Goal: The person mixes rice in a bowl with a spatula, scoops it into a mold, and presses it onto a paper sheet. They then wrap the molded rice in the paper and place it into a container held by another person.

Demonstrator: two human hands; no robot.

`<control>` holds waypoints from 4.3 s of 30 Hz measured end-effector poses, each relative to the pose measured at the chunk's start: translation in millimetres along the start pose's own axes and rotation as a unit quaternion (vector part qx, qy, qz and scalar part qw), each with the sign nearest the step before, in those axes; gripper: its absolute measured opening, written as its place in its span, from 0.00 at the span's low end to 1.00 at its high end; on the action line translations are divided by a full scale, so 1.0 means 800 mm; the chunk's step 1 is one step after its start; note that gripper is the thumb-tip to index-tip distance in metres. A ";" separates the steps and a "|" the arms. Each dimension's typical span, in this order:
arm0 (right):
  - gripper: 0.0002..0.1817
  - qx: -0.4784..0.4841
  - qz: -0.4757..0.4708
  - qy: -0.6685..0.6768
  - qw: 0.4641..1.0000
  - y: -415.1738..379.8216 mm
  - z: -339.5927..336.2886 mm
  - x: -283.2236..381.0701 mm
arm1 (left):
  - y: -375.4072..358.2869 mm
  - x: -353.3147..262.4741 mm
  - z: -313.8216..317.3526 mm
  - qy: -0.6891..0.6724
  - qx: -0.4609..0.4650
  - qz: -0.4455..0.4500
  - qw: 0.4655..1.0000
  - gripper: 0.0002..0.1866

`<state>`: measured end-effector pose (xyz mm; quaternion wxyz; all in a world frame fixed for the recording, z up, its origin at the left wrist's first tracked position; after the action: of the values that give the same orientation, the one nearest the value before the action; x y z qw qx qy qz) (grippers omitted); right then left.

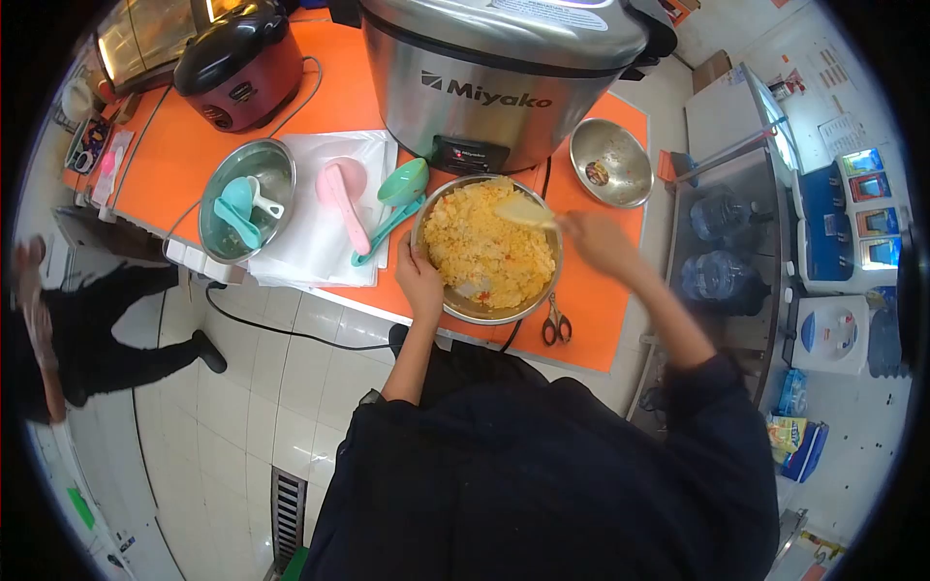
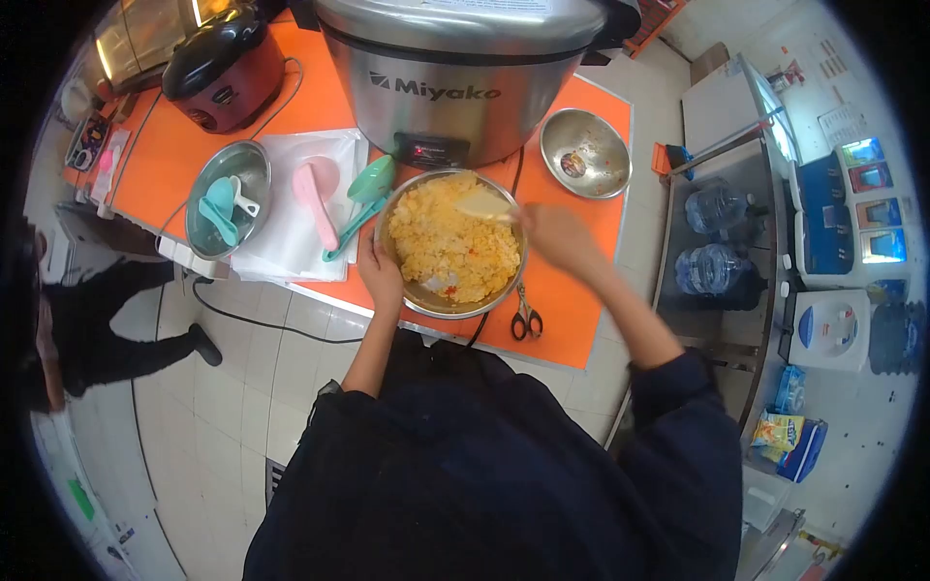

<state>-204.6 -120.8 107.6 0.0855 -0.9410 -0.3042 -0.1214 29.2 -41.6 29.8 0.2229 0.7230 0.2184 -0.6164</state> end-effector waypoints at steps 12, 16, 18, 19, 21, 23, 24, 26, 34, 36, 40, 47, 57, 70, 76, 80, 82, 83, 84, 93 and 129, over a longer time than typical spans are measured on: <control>0.18 0.052 0.271 -0.056 0.960 -0.023 0.092 0.134 | -0.006 0.018 0.003 -0.048 -0.034 0.001 0.998 0.14; 0.19 0.081 0.213 -0.065 0.972 -0.042 0.077 0.138 | -0.006 0.015 0.003 -0.043 -0.032 -0.003 0.999 0.14; 0.20 0.198 0.198 -0.034 0.959 -0.043 0.050 0.131 | -0.004 0.028 0.005 -0.053 -0.027 0.009 0.998 0.14; 0.21 0.230 0.183 -0.030 0.955 -0.038 0.037 0.118 | -0.002 0.033 0.007 -0.063 -0.025 0.018 0.998 0.14; 0.25 0.281 0.159 -0.025 0.946 -0.016 0.006 0.093 | 0.000 0.027 0.006 -0.075 -0.011 0.011 0.997 0.15; 0.28 0.301 0.153 -0.024 0.941 0.006 -0.023 0.082 | -0.002 0.024 0.005 -0.087 0.003 -0.001 0.996 0.15; 0.27 0.255 0.153 -0.029 0.954 0.023 -0.039 0.083 | -0.003 0.023 0.004 -0.097 0.006 -0.011 0.995 0.15; 0.27 0.208 0.153 -0.037 0.966 0.043 -0.020 0.078 | 0.001 0.023 0.007 -0.109 0.007 -0.021 0.994 0.16; 0.19 0.075 0.245 -0.043 0.966 -0.023 0.114 0.144 | 0.002 0.036 0.011 -0.193 0.002 -0.022 0.981 0.14; 0.21 0.116 0.233 -0.042 0.965 -0.032 0.084 0.134 | 0.000 0.035 0.011 -0.191 0.002 -0.031 0.981 0.14; 0.22 0.215 0.188 -0.055 0.957 -0.001 -0.006 0.124 | 0.002 0.035 0.011 -0.203 0.008 -0.033 0.979 0.14; 0.21 0.151 0.173 -0.024 0.973 -0.008 0.116 0.153 | 0.005 0.036 0.014 -0.193 0.004 -0.033 0.981 0.15; 0.17 0.120 0.139 -0.170 0.968 -0.026 -0.060 0.105 | 0.002 0.038 0.010 -0.136 0.023 0.005 0.990 0.15; 0.14 0.142 -0.160 -0.270 0.939 0.112 0.005 0.009 | 0.003 0.013 0.013 -0.263 0.095 -0.040 0.959 0.20; 0.12 0.196 -0.266 -0.230 0.915 0.144 0.015 0.043 | 0.002 0.028 0.018 -0.438 0.083 -0.142 0.884 0.20; 0.08 0.182 -0.296 -0.178 0.921 0.105 0.019 0.074 | 0.002 0.031 0.019 -0.448 0.087 -0.156 0.876 0.20; 0.08 0.150 -0.244 -0.150 0.946 0.071 0.037 0.079 | 0.003 0.035 0.019 -0.419 0.071 -0.144 0.893 0.19; 0.09 0.111 -0.247 -0.229 0.935 0.045 0.039 0.090 | 0.004 0.034 0.019 -0.422 0.072 -0.145 0.892 0.19; 0.11 0.072 -0.247 -0.306 0.917 0.017 0.040 0.103 | 0.003 0.034 0.017 -0.409 0.065 -0.146 0.898 0.18; 0.19 0.081 0.011 -0.076 0.994 -0.019 -0.051 0.090 | 0.003 0.036 0.013 -0.262 0.038 -0.115 0.957 0.18; 0.16 0.147 0.143 -0.226 0.952 -0.039 -0.001 0.032 | -0.008 0.021 0.003 -0.084 -0.005 -0.047 0.995 0.15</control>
<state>-203.1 -82.0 118.0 0.1681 -0.9545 -0.1924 0.1540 26.2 -37.2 12.5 0.2144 0.6563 0.2357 -0.6839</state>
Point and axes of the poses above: each hand's wrist, its own y-axis towards the middle knuckle, its own z-axis out of the palm, x = y × z, the point moved 5 cm from there along y, towards the middle knuckle
